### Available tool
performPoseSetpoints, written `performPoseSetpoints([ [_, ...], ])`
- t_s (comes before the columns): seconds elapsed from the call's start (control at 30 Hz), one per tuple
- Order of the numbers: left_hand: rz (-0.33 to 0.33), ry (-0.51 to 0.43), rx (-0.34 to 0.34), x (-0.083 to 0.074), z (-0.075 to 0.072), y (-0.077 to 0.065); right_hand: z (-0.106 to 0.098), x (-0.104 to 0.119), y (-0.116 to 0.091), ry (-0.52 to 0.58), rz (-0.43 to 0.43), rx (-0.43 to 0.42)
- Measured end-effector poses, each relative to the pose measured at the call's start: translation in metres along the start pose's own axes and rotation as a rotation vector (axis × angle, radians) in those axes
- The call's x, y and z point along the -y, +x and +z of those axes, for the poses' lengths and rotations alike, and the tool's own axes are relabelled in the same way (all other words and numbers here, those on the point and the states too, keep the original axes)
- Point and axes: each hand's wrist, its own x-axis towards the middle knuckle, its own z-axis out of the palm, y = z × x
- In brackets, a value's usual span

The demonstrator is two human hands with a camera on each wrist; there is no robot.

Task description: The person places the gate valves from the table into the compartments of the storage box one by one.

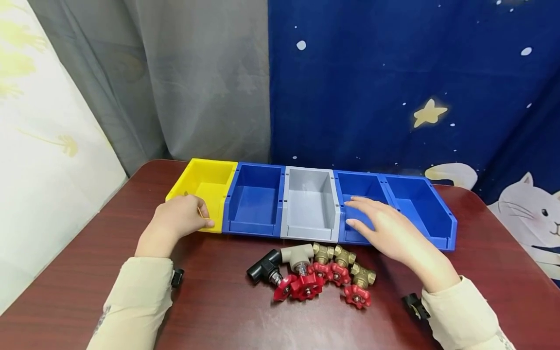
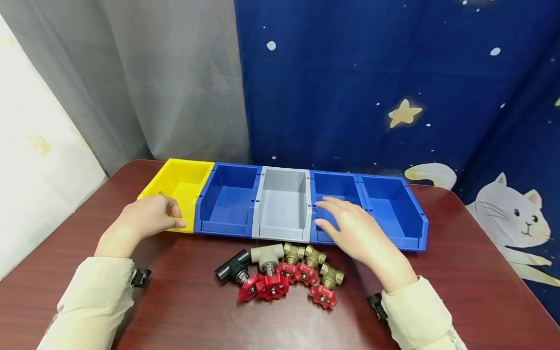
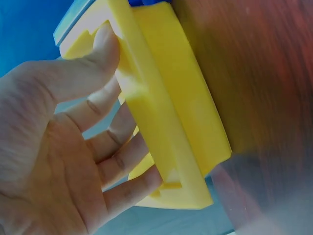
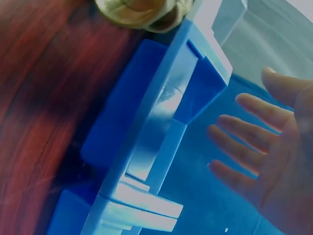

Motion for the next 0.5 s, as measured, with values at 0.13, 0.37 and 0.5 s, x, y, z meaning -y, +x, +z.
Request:
performPoseSetpoints([
  [0.13, -0.011, 0.009, -0.023, -0.004, 0.001, -0.002, 0.005, 0.003, -0.004, -0.052, -0.124, -0.063],
  [0.37, -0.016, 0.032, -0.038, -0.007, 0.003, -0.002, 0.009, 0.012, -0.015, -0.156, -0.281, -0.102],
  [0.5, -0.006, 0.037, -0.046, -0.010, 0.007, 0.001, 0.012, 0.016, -0.027, -0.203, -0.291, -0.104],
])
